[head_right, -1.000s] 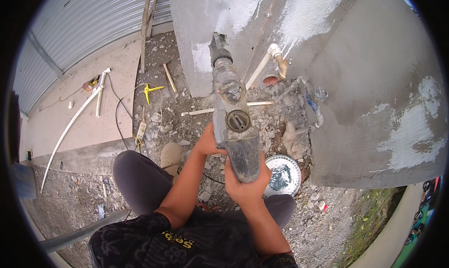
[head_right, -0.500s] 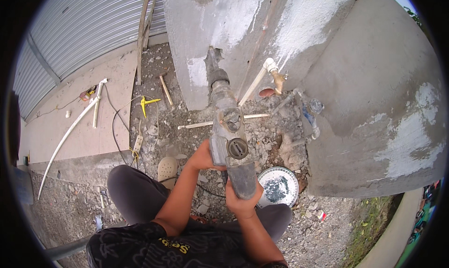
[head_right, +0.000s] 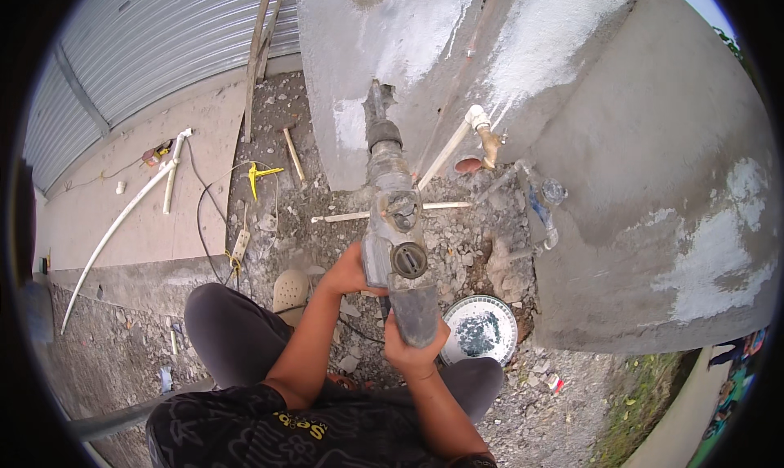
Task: The person uses a rotary hammer drill to break and remove a section of a concrete wall. They repeatedly apply the tool to the wall surface, chipping away material and creating a hole.
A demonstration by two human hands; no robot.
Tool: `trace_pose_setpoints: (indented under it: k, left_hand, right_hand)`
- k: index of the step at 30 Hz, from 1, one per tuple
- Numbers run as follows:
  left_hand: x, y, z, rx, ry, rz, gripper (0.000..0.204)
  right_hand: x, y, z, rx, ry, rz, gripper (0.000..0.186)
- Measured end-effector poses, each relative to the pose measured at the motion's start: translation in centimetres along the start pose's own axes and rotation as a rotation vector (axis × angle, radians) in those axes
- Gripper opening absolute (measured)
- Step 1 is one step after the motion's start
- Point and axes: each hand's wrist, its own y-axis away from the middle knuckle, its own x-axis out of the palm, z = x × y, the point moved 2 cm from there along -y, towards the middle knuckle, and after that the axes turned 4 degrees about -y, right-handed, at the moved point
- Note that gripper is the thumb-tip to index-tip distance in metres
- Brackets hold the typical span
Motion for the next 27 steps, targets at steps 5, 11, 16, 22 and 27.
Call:
trace_pose_setpoints:
  k: [5,11,16,22,27]
  left_hand:
    - [0.0,-0.3,0.0,-0.020,-0.031,0.024,0.077]
    - [0.5,-0.7,0.1,-0.048,-0.030,0.017,0.081]
    - [0.8,-1.1,0.3,-0.045,-0.029,0.026,0.086]
    - [0.7,-1.1,0.6,-0.082,0.002,0.021,0.083]
    - [0.9,-1.2,0.8,-0.073,-0.008,0.016,0.088]
  right_hand:
    - [-0.3,0.2,-0.6,0.100,-0.075,-0.052,0.014]
    - [-1.1,0.4,-1.7,0.085,-0.043,-0.059,0.024]
    - [-1.6,0.2,-2.1,0.143,-0.140,-0.085,0.028]
    - [-1.5,-0.3,-1.7,0.110,-0.050,-0.029,0.022]
    - [-1.6,-0.6,-1.0,0.095,-0.011,-0.040,0.016]
